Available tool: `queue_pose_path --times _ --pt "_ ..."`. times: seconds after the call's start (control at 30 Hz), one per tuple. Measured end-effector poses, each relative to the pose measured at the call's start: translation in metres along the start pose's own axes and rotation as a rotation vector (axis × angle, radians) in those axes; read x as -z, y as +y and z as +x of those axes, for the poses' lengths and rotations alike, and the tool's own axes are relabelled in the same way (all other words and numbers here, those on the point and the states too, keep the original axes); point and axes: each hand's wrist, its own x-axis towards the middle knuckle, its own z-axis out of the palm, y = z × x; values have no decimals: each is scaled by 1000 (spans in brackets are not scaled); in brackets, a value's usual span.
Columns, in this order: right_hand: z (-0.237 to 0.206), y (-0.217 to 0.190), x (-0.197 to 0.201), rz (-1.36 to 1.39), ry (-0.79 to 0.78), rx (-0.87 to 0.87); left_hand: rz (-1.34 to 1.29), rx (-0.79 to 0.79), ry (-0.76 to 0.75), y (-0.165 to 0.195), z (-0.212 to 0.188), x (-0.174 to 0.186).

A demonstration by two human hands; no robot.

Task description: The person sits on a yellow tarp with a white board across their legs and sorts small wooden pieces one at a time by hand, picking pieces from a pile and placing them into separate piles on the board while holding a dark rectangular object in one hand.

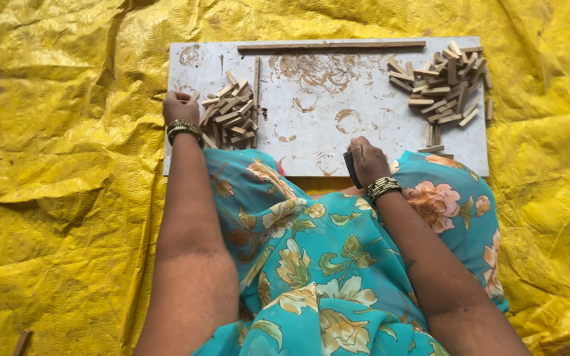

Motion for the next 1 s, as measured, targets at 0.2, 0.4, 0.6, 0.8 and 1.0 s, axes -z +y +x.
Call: queue_pose_path --times 0.2,0.4,0.6,0.8,1.0 --pt "24 6 -15 38 -13 -12 248 136 -19 11 21 -20" --pt "41 14 -19 141 -25 -41 291 100 -19 3 54 -32" --pt "58 17 -27 217 -66 -95 195 -57 -469 -31 84 -54" --pt "64 30 -22 226 56 53 65 -246 -451 -31 81 -55" --pt "85 55 30 1249 -41 -542 188 -190 -448 -12 53 -47"
